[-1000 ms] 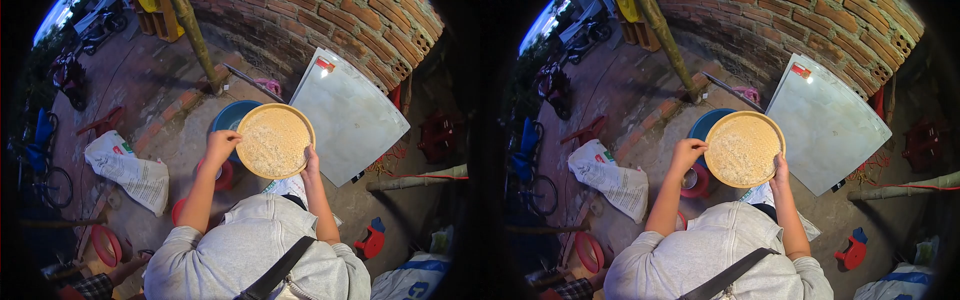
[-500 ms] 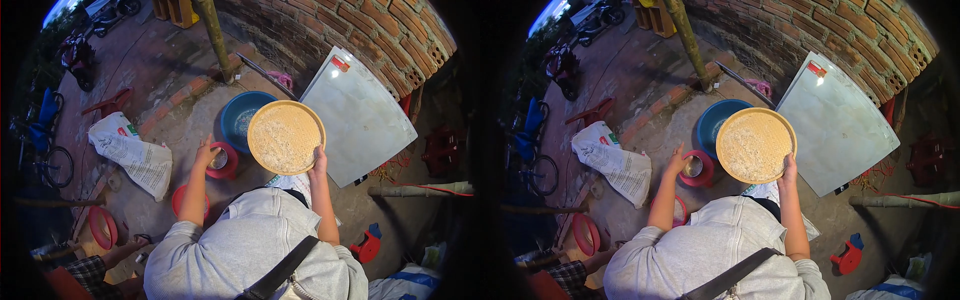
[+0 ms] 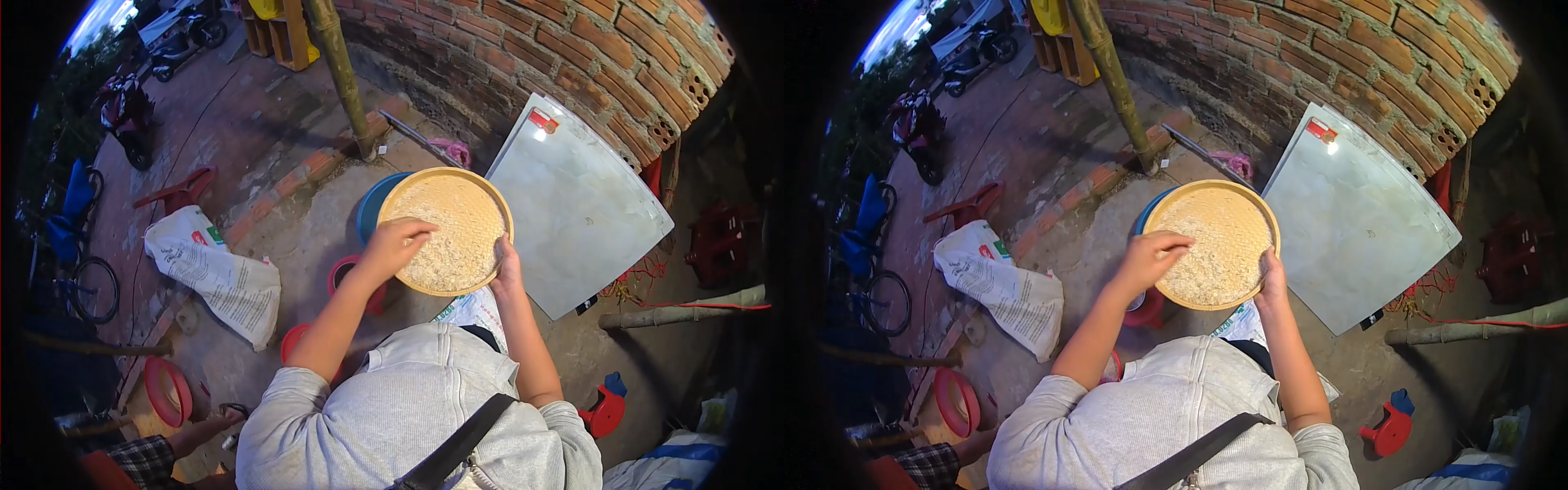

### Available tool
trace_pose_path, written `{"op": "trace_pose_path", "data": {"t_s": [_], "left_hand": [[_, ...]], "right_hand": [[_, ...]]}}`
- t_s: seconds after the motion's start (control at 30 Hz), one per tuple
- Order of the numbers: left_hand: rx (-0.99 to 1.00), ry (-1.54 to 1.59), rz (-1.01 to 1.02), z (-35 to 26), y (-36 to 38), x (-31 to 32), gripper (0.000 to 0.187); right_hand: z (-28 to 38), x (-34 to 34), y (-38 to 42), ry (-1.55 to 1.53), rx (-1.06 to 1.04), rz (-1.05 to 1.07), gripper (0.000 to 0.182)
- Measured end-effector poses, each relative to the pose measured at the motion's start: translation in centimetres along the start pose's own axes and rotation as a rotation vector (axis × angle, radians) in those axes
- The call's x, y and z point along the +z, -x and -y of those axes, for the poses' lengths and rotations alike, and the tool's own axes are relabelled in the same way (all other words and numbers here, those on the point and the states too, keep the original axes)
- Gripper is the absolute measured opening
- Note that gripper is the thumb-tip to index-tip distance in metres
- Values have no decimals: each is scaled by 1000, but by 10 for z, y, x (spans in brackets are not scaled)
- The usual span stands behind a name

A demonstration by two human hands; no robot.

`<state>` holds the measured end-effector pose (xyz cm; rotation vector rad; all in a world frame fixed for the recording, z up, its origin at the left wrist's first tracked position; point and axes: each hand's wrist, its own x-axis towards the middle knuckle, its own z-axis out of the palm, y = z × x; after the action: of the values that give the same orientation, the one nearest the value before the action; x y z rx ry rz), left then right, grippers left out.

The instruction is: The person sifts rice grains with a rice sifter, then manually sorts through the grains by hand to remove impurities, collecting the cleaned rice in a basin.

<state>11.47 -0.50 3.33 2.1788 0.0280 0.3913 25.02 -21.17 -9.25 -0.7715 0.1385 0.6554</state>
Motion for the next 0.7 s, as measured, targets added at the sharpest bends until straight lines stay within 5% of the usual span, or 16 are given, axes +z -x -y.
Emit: {"op": "trace_pose_path", "data": {"t_s": [0.33,0.7], "left_hand": [[453,-359,340,-14,-29,79,29],[436,-178,546,2,0,61,19]], "right_hand": [[6,9,7,-71,-35,67,36],[19,1,23,-113,-127,43,37]]}}
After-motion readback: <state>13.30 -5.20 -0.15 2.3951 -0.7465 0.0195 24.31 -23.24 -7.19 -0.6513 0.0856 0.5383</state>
